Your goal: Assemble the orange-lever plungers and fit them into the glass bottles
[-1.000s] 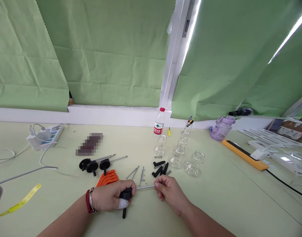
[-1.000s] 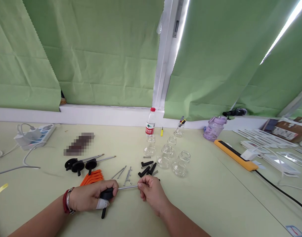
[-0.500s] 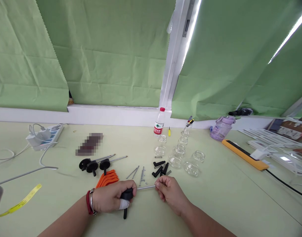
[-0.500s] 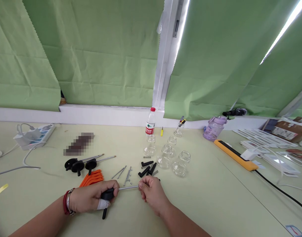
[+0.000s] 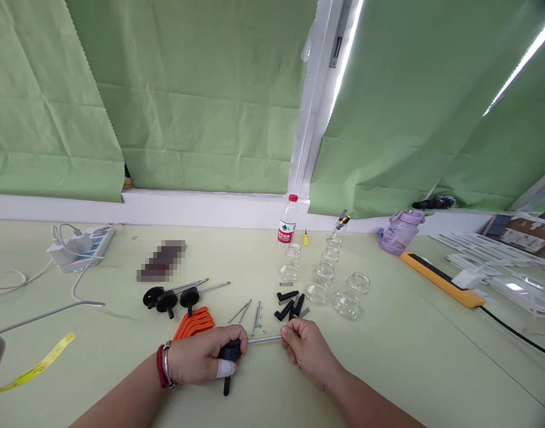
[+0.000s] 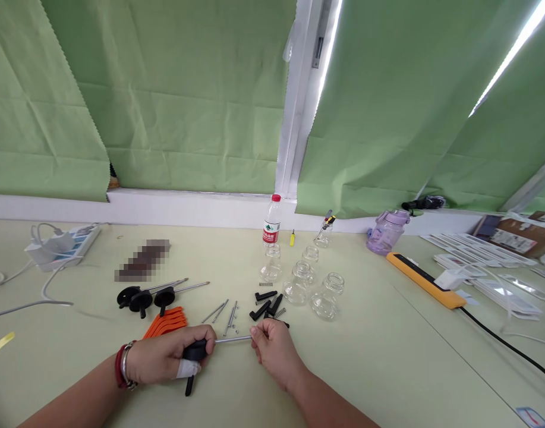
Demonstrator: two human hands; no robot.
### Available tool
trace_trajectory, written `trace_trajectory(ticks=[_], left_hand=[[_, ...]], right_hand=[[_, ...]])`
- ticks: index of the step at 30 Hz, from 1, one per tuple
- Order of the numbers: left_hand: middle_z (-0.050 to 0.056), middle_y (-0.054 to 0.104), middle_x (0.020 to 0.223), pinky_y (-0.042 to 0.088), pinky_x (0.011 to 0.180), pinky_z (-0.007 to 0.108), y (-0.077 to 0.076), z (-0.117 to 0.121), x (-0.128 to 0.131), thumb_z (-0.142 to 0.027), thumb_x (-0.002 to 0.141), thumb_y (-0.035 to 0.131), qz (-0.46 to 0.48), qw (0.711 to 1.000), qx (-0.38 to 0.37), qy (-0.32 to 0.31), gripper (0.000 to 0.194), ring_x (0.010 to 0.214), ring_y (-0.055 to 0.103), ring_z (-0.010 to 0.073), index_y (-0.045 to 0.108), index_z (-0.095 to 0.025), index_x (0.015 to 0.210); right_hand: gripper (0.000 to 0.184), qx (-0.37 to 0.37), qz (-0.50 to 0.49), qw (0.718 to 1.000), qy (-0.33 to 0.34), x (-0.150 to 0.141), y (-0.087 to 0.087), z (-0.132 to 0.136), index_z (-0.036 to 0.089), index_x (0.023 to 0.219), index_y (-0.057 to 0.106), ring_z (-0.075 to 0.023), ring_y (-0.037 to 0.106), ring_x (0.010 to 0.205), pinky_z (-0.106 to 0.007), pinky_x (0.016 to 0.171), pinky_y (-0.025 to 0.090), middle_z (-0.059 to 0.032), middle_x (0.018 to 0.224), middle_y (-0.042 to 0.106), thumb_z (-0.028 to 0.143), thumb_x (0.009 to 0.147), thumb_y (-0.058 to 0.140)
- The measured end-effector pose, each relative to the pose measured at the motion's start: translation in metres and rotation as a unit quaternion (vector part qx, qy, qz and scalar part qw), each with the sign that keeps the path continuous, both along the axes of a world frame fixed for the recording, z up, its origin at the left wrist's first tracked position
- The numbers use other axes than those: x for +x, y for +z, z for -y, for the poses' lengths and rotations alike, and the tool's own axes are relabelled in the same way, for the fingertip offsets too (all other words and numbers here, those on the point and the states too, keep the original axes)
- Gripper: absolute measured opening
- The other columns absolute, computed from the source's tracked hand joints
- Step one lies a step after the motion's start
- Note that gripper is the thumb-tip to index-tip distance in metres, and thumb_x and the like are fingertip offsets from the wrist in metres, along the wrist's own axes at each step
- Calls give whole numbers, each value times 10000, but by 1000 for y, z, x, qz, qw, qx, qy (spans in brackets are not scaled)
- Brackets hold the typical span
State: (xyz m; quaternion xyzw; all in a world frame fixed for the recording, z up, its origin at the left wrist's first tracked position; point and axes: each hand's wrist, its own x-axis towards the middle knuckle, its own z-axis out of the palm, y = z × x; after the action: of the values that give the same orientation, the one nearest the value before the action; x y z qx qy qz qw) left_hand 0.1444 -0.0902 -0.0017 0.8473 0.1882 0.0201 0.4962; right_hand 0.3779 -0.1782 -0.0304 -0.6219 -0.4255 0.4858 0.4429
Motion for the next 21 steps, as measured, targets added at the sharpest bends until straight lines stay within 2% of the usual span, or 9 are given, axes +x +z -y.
trace_trajectory(ticks=[5,9,13,16,21], left_hand=[[-46,505,848,432,675,188,3,2,2,-267,796,547,4,1000,-10,15,253,723,471,119,438,-292,1023],[-47,500,866,436,678,194,5,4,7,-282,754,594,11,997,1,72,347,737,483,126,411,-306,1048],[-45,520,817,433,657,199,1,2,10,-344,764,587,-30,992,43,114,241,720,498,134,485,-294,976],[-33,553,869,441,715,220,1,0,11,-365,762,596,-21,989,76,128,218,780,521,151,543,-286,958],[-19,583,927,448,754,233,5,1,11,-370,773,590,-5,987,75,142,238,807,534,158,570,-276,991]], right_hand=[[378,16,7,1000,-2,0,0,0,211,595,435,-84,307,384,-228,411,225,68,397,394,519,770,568],[379,39,-19,999,-12,0,-1,2,206,621,452,-80,287,401,-227,424,215,71,419,386,534,773,566],[372,63,-69,996,-11,3,-4,1,201,647,464,-74,281,415,-219,434,207,84,432,374,529,748,606],[336,65,-88,994,-6,6,-7,-1,187,708,517,-75,327,428,-214,443,247,79,457,415,498,735,640],[298,78,-95,992,-9,12,-10,-3,156,809,598,-85,407,485,-222,492,338,58,513,474,432,732,677]])
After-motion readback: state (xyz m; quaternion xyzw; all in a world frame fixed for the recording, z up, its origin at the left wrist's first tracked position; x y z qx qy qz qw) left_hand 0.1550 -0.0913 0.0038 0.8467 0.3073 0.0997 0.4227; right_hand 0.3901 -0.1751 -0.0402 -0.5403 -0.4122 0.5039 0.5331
